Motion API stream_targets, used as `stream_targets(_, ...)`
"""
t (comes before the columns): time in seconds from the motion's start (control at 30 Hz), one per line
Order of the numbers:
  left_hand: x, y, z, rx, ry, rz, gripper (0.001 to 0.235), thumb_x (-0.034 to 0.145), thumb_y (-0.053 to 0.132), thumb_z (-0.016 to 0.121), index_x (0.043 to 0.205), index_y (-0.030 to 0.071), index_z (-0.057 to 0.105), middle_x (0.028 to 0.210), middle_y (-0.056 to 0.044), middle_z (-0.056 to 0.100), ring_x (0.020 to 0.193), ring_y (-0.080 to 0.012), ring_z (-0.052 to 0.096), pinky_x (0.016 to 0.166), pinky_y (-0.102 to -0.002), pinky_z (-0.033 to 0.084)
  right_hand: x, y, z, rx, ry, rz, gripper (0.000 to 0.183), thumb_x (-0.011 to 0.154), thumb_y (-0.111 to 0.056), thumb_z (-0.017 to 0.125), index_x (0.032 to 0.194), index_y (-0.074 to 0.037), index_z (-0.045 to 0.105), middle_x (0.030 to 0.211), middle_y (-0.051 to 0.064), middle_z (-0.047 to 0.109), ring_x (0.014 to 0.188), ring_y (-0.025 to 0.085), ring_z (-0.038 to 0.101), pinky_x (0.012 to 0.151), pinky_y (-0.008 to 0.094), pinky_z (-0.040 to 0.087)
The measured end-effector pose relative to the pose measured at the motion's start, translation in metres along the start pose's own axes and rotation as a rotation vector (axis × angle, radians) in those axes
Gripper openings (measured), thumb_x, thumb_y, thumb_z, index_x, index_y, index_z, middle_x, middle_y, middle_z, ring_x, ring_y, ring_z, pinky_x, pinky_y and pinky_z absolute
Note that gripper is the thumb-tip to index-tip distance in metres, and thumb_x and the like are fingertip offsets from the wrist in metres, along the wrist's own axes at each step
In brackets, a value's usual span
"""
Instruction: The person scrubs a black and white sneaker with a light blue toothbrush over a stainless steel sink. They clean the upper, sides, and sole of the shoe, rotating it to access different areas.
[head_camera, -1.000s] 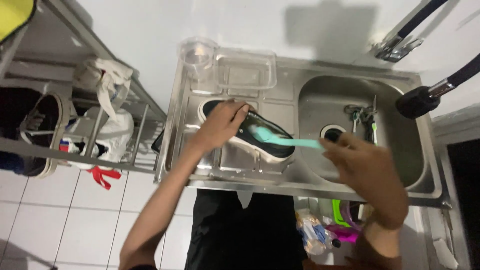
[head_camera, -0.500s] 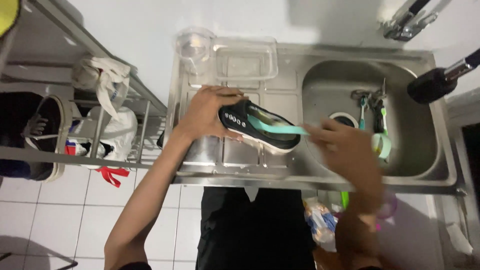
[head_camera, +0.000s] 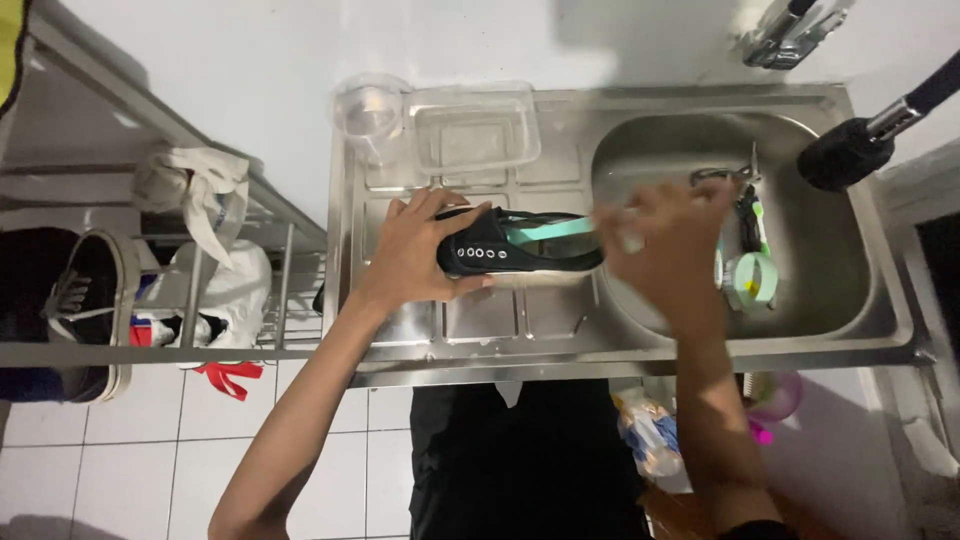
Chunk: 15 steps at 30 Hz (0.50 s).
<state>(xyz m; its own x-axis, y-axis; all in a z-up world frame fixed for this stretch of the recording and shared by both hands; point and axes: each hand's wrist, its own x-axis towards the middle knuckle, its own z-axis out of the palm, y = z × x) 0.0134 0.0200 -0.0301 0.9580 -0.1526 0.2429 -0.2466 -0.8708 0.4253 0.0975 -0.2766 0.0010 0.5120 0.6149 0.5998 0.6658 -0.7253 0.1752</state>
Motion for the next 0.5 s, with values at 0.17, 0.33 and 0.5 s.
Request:
stream_targets(0.17,0.0,0.003,0.005,-0.057,0.031,-0.033,0.087,0.056,0.059,0.087,0.134,0.026,0.069,0.121,-0.001,0.063,0.116,-0.0245,0.059,0.093,-0.041,0.05,0.009,-0.003,0.02,-0.152,0.042,0.17,0.013,0.083,-0.027,0.071,0.072,-0.022,0.067,0.066,0.001,0.059,0.071,0.023,0.059,0.091,0.045,0.041)
stream_targets(0.33,-0.004,0.008,0.002,-0.108,-0.013,-0.047,0.086,0.061,0.054,0.088,0.139,0.023,0.066,0.128,-0.008,0.066,0.121,-0.0298,0.062,0.1,-0.042,0.05,-0.002,0.027,0.053,-0.19,0.026,0.194,0.013,0.082,-0.019,0.077,0.073,-0.025,0.069,0.065,-0.002,0.064,0.073,0.023,0.067,0.097,0.046,0.043)
stream_targets(0.5,0.001,0.007,0.004,-0.15,-0.06,-0.078,0.09,0.06,0.056,0.087,0.14,0.023,0.064,0.13,-0.01,0.067,0.121,-0.033,0.064,0.101,-0.046,0.05,0.007,0.027,0.047,0.268,-0.044,0.177,0.007,0.075,-0.021,0.079,0.078,-0.019,0.073,0.071,0.005,0.067,0.076,0.033,0.068,0.084,0.045,0.049)
